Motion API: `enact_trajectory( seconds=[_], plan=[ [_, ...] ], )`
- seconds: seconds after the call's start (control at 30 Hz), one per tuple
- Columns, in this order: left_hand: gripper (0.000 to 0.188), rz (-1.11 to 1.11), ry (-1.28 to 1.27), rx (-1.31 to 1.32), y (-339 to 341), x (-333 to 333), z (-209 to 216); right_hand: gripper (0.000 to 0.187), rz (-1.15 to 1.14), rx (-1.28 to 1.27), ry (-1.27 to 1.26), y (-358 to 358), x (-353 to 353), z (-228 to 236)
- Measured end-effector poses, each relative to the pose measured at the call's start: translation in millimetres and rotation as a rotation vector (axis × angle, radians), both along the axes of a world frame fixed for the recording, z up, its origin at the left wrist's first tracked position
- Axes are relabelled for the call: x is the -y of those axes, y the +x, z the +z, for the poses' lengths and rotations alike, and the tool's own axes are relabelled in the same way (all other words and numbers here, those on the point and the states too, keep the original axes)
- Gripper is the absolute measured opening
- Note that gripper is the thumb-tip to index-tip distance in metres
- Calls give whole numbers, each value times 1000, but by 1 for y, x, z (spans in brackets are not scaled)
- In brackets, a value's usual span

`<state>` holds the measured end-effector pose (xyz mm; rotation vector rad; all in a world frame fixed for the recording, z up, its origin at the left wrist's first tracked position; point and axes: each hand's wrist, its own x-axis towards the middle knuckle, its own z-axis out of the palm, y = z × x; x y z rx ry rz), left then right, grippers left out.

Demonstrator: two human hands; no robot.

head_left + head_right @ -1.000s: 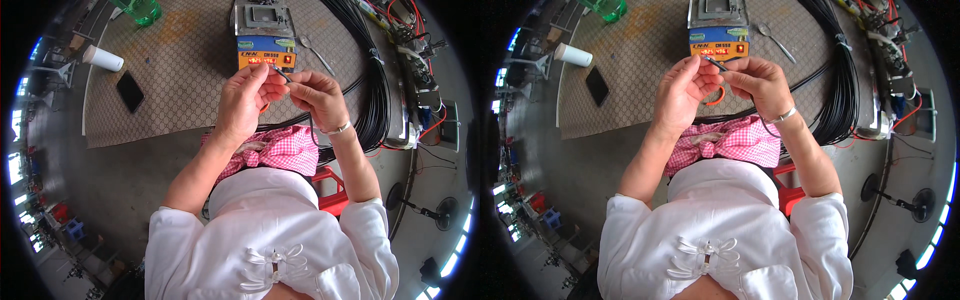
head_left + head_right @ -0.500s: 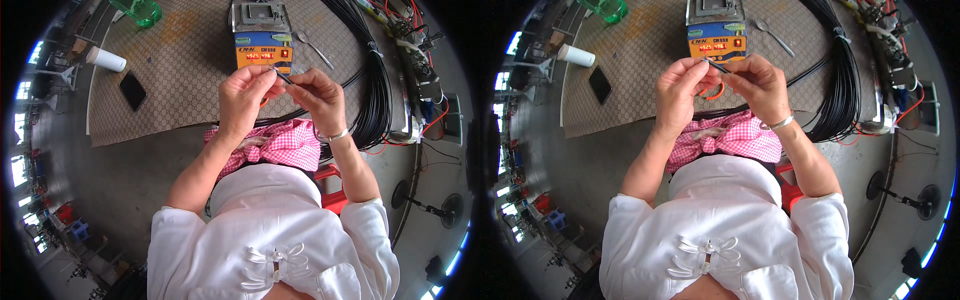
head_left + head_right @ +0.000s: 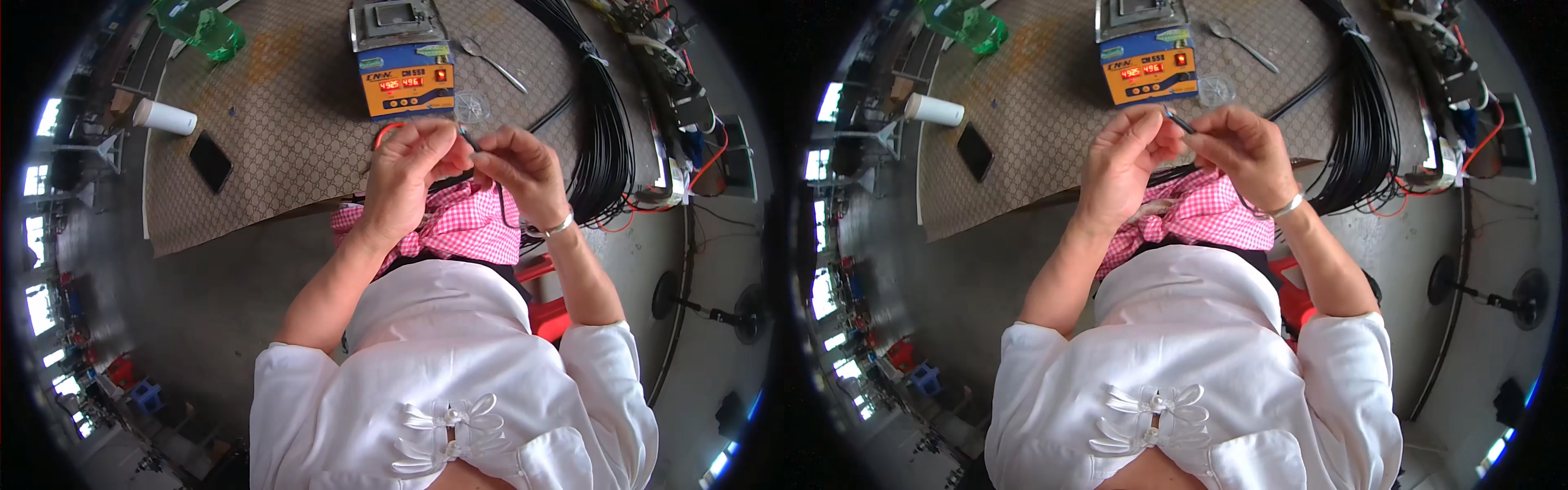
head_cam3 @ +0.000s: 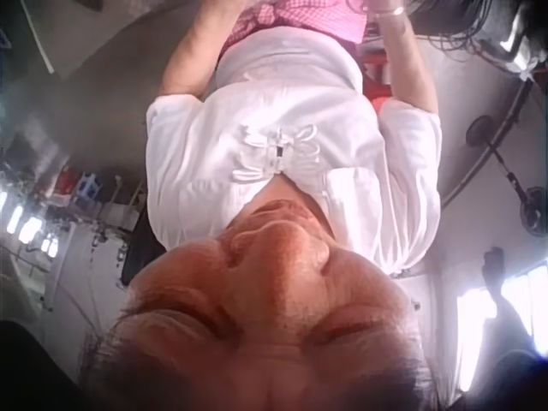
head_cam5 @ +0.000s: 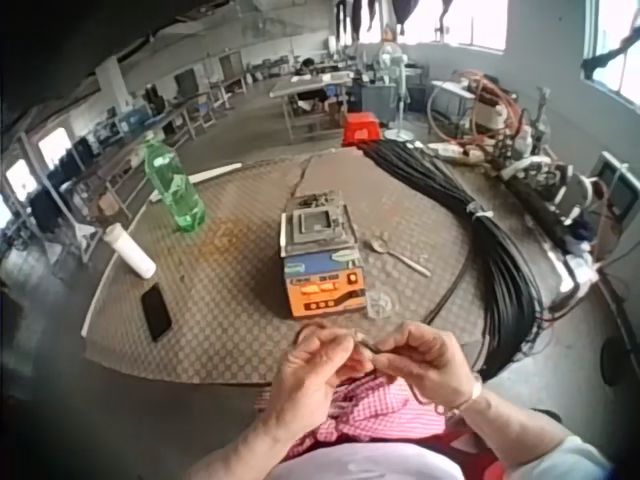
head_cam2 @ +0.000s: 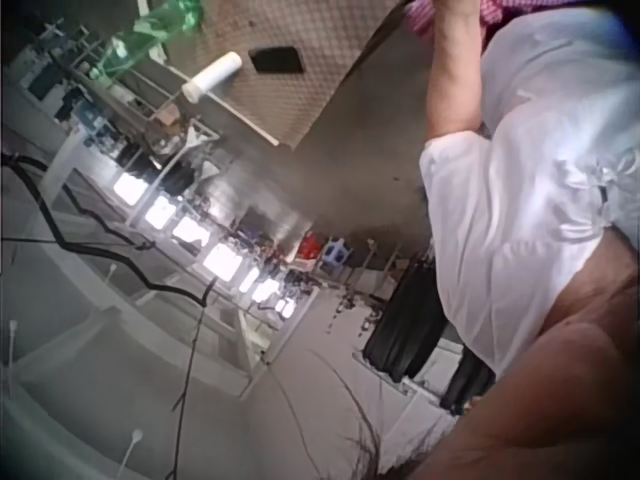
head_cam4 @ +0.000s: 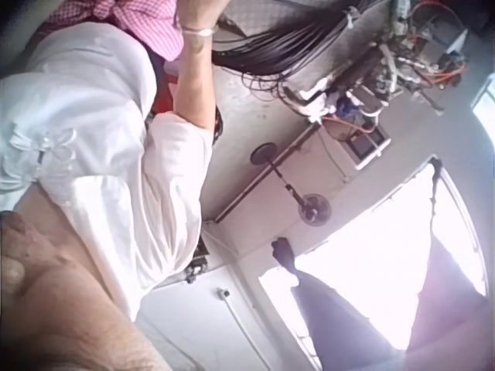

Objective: Tinning the stripped ends of black wires using a benchtop solder pot at a manual assembly station.

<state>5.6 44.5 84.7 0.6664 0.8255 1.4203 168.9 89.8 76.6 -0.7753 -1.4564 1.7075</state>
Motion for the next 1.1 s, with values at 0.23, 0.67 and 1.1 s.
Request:
enact_trajectory(
  seconds=[0.23, 0.67, 1.1],
  plan=[
    [13, -143, -170, -505, 1, 19, -82, 7, 324, 969, 33, 150, 14, -90],
    [13, -85, -143, -868, 16, 13, -103, 8, -197, 968, 1029, 60, -48, -94],
    [26, -23, 109, -1015, 7, 10, -89, 9, -79, 616, 699, 89, -89, -15]
  ],
)
